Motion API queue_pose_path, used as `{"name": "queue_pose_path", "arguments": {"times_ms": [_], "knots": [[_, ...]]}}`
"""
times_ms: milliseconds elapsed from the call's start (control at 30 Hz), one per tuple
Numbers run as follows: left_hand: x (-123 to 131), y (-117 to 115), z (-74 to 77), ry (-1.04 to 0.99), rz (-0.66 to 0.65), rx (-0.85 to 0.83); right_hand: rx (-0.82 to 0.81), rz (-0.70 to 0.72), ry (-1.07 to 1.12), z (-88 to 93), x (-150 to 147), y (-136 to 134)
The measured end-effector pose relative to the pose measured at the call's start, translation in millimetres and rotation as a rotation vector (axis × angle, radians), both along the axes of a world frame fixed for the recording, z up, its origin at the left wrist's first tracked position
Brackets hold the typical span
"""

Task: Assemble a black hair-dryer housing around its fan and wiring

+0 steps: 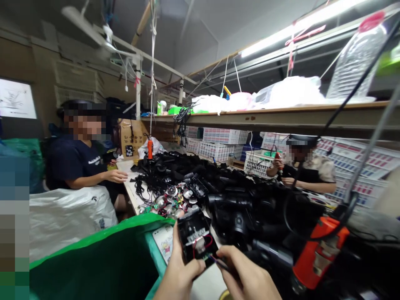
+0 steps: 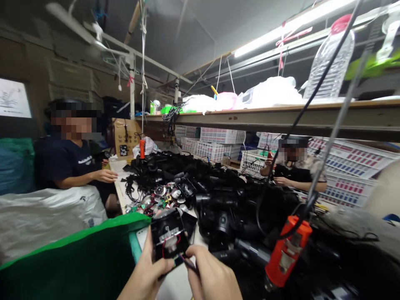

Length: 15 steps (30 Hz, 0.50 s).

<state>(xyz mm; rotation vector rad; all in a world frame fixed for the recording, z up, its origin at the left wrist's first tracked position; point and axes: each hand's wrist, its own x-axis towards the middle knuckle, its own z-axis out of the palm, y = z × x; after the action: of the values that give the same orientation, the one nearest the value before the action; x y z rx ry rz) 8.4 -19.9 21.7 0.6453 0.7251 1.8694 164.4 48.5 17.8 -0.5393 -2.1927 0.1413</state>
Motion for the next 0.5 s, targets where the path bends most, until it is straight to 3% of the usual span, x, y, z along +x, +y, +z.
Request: {"name": "queue_pose_path", "arguments": {"times_ms": [133,233,433,500], "knots": [[3.5,-3.2,7.7,-0.022,0.113,-0.09,-0.189,0.091,-0.082,25.4,12.3,-5.2],[3.7,-3.1,9.0,-0.032,0.16,-0.088,-0.26,0.083,-0.019,31.7,15.2,-5.2],[20.0,-2.3,5.2,-0.029,0.052,-0.075,-0.006,-0.126,0.087,18.8,9.9,0.5],[27.0,0.9,0.3,0.005,0.079,-0.051,0.074,-0.228,0.068,12.5,4.3,-1.4]]}}
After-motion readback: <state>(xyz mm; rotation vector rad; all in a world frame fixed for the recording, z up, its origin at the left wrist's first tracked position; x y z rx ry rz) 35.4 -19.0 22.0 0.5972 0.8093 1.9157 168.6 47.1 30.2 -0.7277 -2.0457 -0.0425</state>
